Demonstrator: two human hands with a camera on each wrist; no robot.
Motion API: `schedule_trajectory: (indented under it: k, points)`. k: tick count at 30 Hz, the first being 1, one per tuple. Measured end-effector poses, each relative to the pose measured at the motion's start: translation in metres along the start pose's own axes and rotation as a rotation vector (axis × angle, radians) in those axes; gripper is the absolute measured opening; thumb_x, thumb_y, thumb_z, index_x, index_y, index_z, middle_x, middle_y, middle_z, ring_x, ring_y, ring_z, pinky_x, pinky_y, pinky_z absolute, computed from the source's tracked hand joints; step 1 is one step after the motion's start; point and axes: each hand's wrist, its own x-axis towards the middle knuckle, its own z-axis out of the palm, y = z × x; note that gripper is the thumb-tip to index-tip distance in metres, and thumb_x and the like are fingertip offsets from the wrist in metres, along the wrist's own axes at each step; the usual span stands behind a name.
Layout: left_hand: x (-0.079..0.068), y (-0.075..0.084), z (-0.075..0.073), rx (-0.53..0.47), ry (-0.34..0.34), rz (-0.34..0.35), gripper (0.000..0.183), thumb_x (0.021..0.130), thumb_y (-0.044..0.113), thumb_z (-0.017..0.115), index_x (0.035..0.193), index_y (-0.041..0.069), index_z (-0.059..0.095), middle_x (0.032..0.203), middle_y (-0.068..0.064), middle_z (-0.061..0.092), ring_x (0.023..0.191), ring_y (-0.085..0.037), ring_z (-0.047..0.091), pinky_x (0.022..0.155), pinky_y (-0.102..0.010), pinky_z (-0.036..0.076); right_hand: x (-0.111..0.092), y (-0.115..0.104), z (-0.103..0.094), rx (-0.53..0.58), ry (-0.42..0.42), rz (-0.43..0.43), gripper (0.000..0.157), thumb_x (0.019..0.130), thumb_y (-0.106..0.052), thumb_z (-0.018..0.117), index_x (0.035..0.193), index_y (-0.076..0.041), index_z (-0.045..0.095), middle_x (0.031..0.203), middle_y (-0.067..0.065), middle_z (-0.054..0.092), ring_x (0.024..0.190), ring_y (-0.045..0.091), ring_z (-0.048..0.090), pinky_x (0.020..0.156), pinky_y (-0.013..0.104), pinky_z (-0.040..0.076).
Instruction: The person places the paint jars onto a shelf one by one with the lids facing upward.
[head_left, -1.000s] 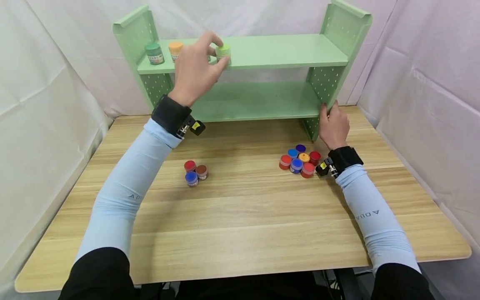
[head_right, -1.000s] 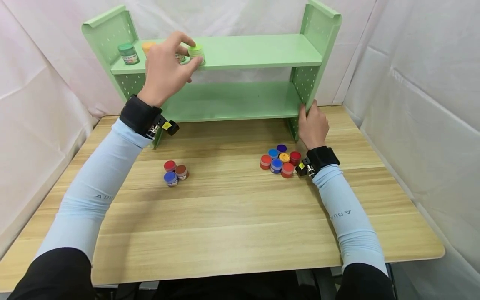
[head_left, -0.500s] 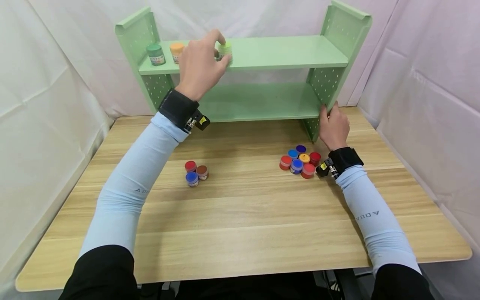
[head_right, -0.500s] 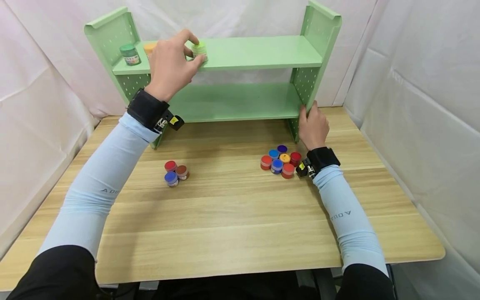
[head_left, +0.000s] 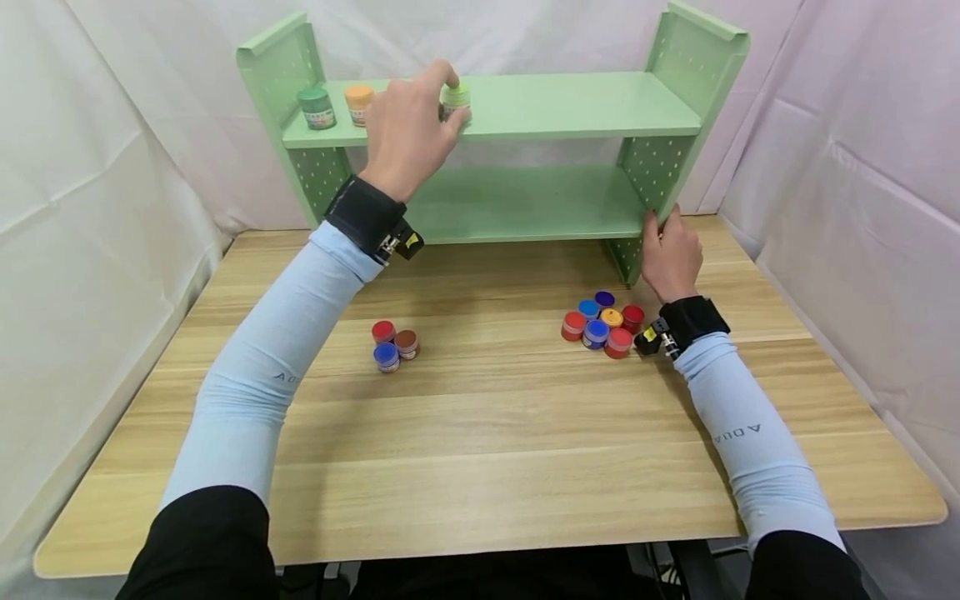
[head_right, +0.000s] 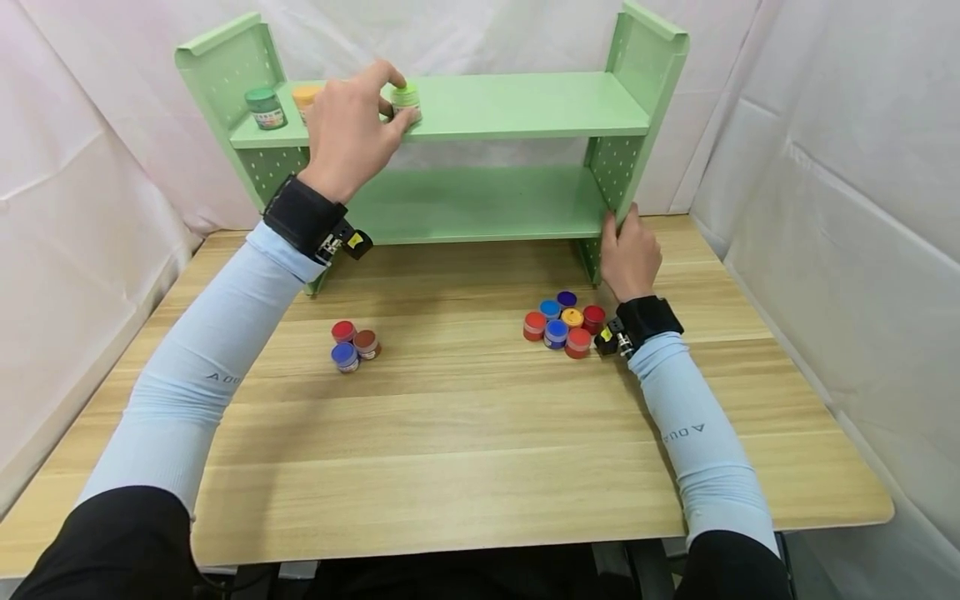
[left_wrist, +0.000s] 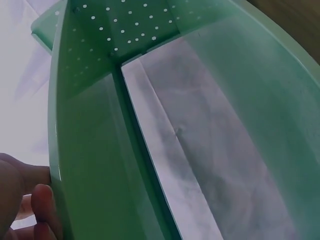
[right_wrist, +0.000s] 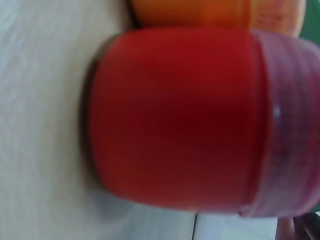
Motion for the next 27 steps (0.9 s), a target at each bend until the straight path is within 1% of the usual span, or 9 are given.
schedule_trajectory:
  k: [3,7,9,11,14,16,19,22,27]
  points:
    - [-0.001,0.0,0.0,0.005,0.005,0.011,0.04,0.095,0.044,0.051,0.123,0.017,0.058,0.062,-0.001,0.046,0.054,-0.017,0.039,0.048,-0.03,0.026,0.0,0.001,0.001,0.004,0.0,0.002,0.054,0.101,-0.044,0.029,0.123,0.0,0.052,0.083,0.017,0.058,0.07,0.033,0.055,0.06,0.043,0.037]
    - [-0.006,-0.001,0.001,0.004,0.037,0.032,0.043,0.095,0.044,0.051,0.126,0.016,0.057,0.059,0.0,0.041,0.052,-0.016,0.036,0.047,-0.03,0.025,-0.001,0.002,0.002,0.004,-0.001,0.0,0.054,0.101,-0.044,0.029,0.123,0.0,0.052,0.081,0.016,0.057,0.069,0.033,0.054,0.059,0.042,0.035]
    - [-0.011,-0.001,0.001,0.004,0.063,0.048,0.044,0.095,0.045,0.051,0.127,0.015,0.056,0.058,-0.001,0.042,0.051,-0.016,0.036,0.046,-0.03,0.025,-0.002,0.002,0.003,0.0,0.002,-0.002,0.053,0.101,-0.044,0.029,0.122,-0.001,0.052,0.08,0.016,0.056,0.068,0.033,0.053,0.058,0.042,0.034]
    - [-0.016,-0.003,0.002,-0.003,0.095,0.061,0.044,0.095,0.044,0.051,0.127,0.014,0.056,0.061,-0.002,0.053,0.051,-0.017,0.039,0.046,-0.03,0.026,-0.002,0.001,0.003,-0.001,0.005,-0.004,0.053,0.101,-0.044,0.029,0.121,-0.001,0.052,0.078,0.015,0.055,0.067,0.033,0.052,0.058,0.042,0.034]
    - [-0.024,-0.005,0.003,-0.024,0.133,0.07,0.044,0.095,0.044,0.052,0.125,0.012,0.057,0.08,-0.005,0.069,0.051,-0.018,0.046,0.046,-0.03,0.029,-0.002,0.0,0.004,0.003,0.007,-0.007,0.052,0.101,-0.043,0.029,0.121,0.0,0.052,0.078,0.015,0.054,0.068,0.033,0.052,0.058,0.041,0.034]
    - [-0.03,-0.006,0.004,-0.053,0.156,0.088,0.044,0.094,0.043,0.053,0.124,0.012,0.057,0.094,-0.004,0.071,0.051,-0.018,0.049,0.046,-0.029,0.03,-0.002,0.0,0.004,0.006,0.008,-0.009,0.052,0.101,-0.043,0.029,0.121,-0.001,0.052,0.078,0.016,0.054,0.068,0.033,0.052,0.059,0.042,0.034]
    - [-0.043,-0.009,0.007,-0.117,0.19,0.138,0.043,0.093,0.042,0.055,0.123,0.011,0.058,0.104,-0.004,0.069,0.054,-0.017,0.051,0.045,-0.029,0.029,-0.001,0.0,0.004,0.01,0.009,-0.013,0.052,0.101,-0.043,0.03,0.123,0.0,0.052,0.08,0.016,0.056,0.069,0.034,0.054,0.06,0.042,0.035]
    - [-0.055,-0.013,0.013,-0.189,0.233,0.197,0.041,0.093,0.038,0.056,0.122,0.01,0.059,0.112,-0.004,0.066,0.055,-0.016,0.048,0.045,-0.029,0.028,-0.001,0.0,0.004,0.012,0.009,-0.014,0.053,0.101,-0.043,0.03,0.124,-0.001,0.052,0.081,0.017,0.057,0.071,0.033,0.054,0.06,0.043,0.036]
    - [-0.075,-0.019,0.024,-0.299,0.285,0.261,0.036,0.093,0.031,0.056,0.122,0.009,0.063,0.131,-0.003,0.055,0.047,-0.011,0.047,0.043,-0.028,0.028,-0.001,0.001,0.004,0.012,0.009,-0.006,0.053,0.101,-0.044,0.03,0.124,-0.001,0.051,0.082,0.017,0.057,0.072,0.033,0.056,0.06,0.044,0.037]
